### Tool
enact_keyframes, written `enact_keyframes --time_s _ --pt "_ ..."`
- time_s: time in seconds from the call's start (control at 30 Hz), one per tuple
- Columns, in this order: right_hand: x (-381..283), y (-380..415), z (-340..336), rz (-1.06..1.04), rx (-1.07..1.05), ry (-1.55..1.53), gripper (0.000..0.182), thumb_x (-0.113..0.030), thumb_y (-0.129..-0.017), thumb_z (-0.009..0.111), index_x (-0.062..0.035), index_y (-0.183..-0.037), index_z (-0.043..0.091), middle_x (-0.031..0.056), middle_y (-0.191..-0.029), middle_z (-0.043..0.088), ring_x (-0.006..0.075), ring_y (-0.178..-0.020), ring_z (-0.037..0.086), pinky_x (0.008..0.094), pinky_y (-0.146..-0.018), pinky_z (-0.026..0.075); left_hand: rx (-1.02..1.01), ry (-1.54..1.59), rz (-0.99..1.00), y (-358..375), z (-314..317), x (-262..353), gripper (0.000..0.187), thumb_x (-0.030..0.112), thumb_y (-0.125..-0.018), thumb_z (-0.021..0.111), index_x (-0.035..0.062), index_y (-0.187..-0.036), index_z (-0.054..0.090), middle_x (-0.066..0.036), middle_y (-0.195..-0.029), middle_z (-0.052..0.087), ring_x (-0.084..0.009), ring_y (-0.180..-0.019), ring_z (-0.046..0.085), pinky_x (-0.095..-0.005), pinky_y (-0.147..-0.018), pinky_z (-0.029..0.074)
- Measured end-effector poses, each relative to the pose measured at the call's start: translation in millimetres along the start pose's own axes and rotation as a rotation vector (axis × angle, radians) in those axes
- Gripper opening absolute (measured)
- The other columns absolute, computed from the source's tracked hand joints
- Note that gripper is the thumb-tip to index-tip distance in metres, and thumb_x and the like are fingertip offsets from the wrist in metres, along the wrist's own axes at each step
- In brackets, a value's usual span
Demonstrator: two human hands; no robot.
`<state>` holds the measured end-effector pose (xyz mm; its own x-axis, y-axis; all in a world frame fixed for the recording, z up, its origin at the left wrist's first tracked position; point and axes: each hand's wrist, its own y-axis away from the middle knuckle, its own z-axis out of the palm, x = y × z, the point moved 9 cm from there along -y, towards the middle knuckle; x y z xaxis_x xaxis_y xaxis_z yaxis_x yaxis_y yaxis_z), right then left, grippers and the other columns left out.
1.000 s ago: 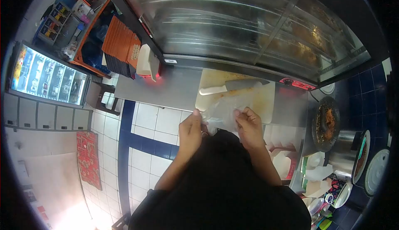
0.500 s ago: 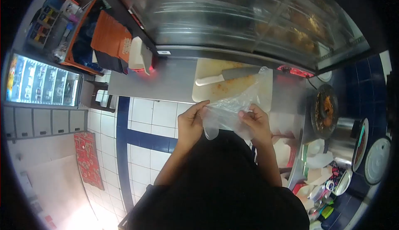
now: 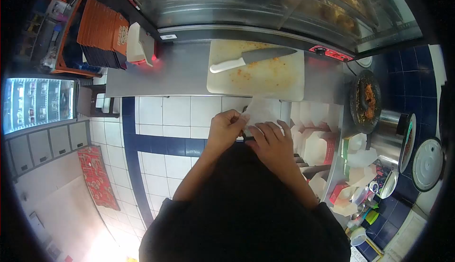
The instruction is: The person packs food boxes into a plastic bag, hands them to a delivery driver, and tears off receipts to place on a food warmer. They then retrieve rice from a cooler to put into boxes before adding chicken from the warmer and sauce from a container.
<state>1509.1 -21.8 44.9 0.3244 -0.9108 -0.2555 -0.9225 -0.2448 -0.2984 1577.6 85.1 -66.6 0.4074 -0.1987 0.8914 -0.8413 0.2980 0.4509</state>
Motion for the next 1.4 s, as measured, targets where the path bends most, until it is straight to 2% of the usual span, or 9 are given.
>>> enact_keyframes --time_s 0.37,0.57,0.63,0.77,0.87,0.93,1.07,1.13,1.4 --pt "64 22 42 0.47 0.101 -0.737 0.033 -0.007 -0.086 0.071 -0.0029 -0.116 0.058 0.017 -0.105 0.07 0.0323 -0.088 0.071 0.0378 -0.077 0.057 0.012 0.389 -0.256 -4 -2 -5 0.046 0.035 -0.097 0.051 0.0048 -0.063 0.057 -0.002 -0.053 0.047 -0.0102 -0.045 0.039 -0.0271 -0.042 0.028" --pt "78 26 70 0.686 -0.32 -0.97 0.036 -0.006 -0.092 0.065 -0.0004 -0.125 0.051 0.0155 -0.096 0.072 0.0214 -0.085 0.072 0.0326 -0.081 0.058 0.26 0.222 -0.073 -19 -23 -6 0.059 0.046 -0.101 0.044 0.0023 -0.063 0.057 -0.002 -0.052 0.047 -0.0109 -0.046 0.04 -0.0278 -0.045 0.031" --pt "92 45 97 1.023 -0.11 -1.651 0.039 -0.001 -0.089 0.067 -0.0001 -0.124 0.051 0.0166 -0.095 0.073 0.0205 -0.085 0.071 0.0305 -0.076 0.056 0.249 0.332 -0.05 -14 -20 8 0.061 0.047 -0.102 0.044 0.0016 -0.063 0.057 -0.002 -0.053 0.047 -0.0109 -0.047 0.041 -0.0274 -0.047 0.032" --pt "110 43 91 1.059 0.035 -1.73 0.037 0.001 -0.087 0.069 0.0014 -0.121 0.053 0.0167 -0.092 0.072 0.0213 -0.082 0.07 0.0307 -0.076 0.056 0.177 0.003 0.362 14 5 60 0.035 0.019 -0.098 0.057 -0.0023 -0.071 0.06 -0.004 -0.06 0.053 -0.0102 -0.052 0.046 -0.0276 -0.056 0.044" --pt "113 38 86 0.895 -0.013 -1.541 0.037 0.002 -0.087 0.069 0.0015 -0.121 0.053 0.0152 -0.093 0.071 0.0198 -0.081 0.07 0.0301 -0.077 0.056 0.067 -0.287 0.189 22 42 68 0.03 0.019 -0.096 0.061 -0.0039 -0.077 0.061 -0.008 -0.066 0.06 -0.0135 -0.057 0.055 -0.029 -0.064 0.051" --pt "112 29 65 0.651 0.018 -0.914 0.035 0.003 -0.088 0.067 0.0013 -0.121 0.054 0.0126 -0.093 0.071 0.0199 -0.082 0.07 0.0302 -0.079 0.056 0.151 -0.385 0.265 14 49 61 0.026 0.021 -0.095 0.064 -0.003 -0.084 0.063 -0.011 -0.074 0.066 -0.0154 -0.063 0.063 -0.0295 -0.066 0.053" --pt "101 17 58 0.688 -0.081 -1.32 0.035 0.002 -0.089 0.067 0.0015 -0.121 0.054 0.0104 -0.092 0.072 0.019 -0.083 0.07 0.0298 -0.079 0.056 0.119 -0.199 0.272 2 52 50 0.022 0.017 -0.095 0.064 -0.0033 -0.088 0.065 -0.012 -0.081 0.067 -0.0165 -0.068 0.066 -0.0298 -0.065 0.052" --pt "98 21 64 0.944 -0.1 -1.786 0.034 0.002 -0.09 0.066 0.0016 -0.122 0.054 0.011 -0.095 0.072 0.0172 -0.087 0.069 0.0293 -0.08 0.056 0.201 -0.144 0.372 7 45 63 0.019 0.015 -0.094 0.066 -0.004 -0.09 0.065 -0.012 -0.086 0.065 -0.0164 -0.073 0.066 -0.0286 -0.066 0.052" --pt "134 25 53 0.645 0.067 -1.473 0.026 0.0 -0.09 0.068 0.0008 -0.114 0.058 0.0076 -0.093 0.069 0.0102 -0.082 0.064 0.0233 -0.072 0.051 0.252 -0.141 0.434 1 52 72 0.017 0.014 -0.088 0.074 -0.0019 -0.088 0.066 -0.01 -0.082 0.062 -0.0156 -0.071 0.063 -0.0277 -0.064 0.051"
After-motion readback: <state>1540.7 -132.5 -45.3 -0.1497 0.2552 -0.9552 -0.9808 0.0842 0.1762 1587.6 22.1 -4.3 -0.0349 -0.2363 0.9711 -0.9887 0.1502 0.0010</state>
